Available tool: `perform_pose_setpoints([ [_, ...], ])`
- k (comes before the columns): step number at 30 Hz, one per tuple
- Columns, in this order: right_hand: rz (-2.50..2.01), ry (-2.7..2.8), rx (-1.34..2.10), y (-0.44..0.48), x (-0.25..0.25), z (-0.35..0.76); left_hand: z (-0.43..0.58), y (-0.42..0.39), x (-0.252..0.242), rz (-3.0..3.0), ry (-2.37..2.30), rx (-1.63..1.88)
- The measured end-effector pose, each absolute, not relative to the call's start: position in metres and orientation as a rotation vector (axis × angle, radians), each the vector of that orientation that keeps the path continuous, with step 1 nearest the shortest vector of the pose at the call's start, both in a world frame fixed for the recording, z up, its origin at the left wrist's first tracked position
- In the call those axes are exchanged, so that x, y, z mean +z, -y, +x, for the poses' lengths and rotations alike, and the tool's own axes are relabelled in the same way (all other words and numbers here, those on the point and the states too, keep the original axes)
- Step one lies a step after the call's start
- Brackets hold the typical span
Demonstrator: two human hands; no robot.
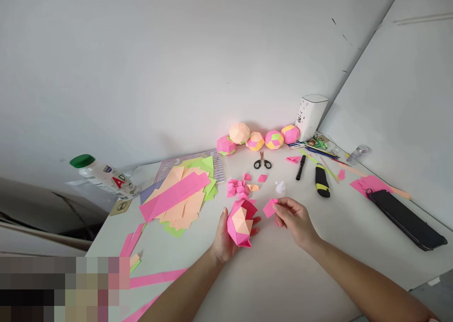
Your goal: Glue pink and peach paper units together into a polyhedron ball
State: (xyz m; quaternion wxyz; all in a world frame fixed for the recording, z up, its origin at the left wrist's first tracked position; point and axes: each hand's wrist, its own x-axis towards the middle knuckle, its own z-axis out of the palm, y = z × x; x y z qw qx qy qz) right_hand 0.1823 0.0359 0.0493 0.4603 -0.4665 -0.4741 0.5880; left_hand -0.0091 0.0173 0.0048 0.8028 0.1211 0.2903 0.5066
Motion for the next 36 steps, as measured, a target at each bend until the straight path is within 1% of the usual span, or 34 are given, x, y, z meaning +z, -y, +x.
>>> perform_pose_setpoints([
  [5, -1.053, 1.306, 1.650, -0.032, 0.049, 0.180, -0.006, -0.017, 0.004, 0.369, -0.532, 1.023],
  [8, -1.037, 1.357, 1.701, -0.030, 0.047, 0.178, -0.006, -0.017, 0.003, 0.427, -0.518, 0.958],
  [15, -0.996, 1.383, 1.685, -0.030, 0.046, 0.179, -0.008, -0.011, 0.006, 0.665, -0.446, 0.869],
  [22, -1.065, 1.403, 1.630, -0.030, 0.043, 0.177, -0.006, -0.008, 0.017, 0.720, -0.481, 0.929],
  [36, -1.088, 1.406, 1.661, -0.033, 0.037, 0.177, -0.009, -0.011, -0.001, 0.801, -0.491, 0.975],
])
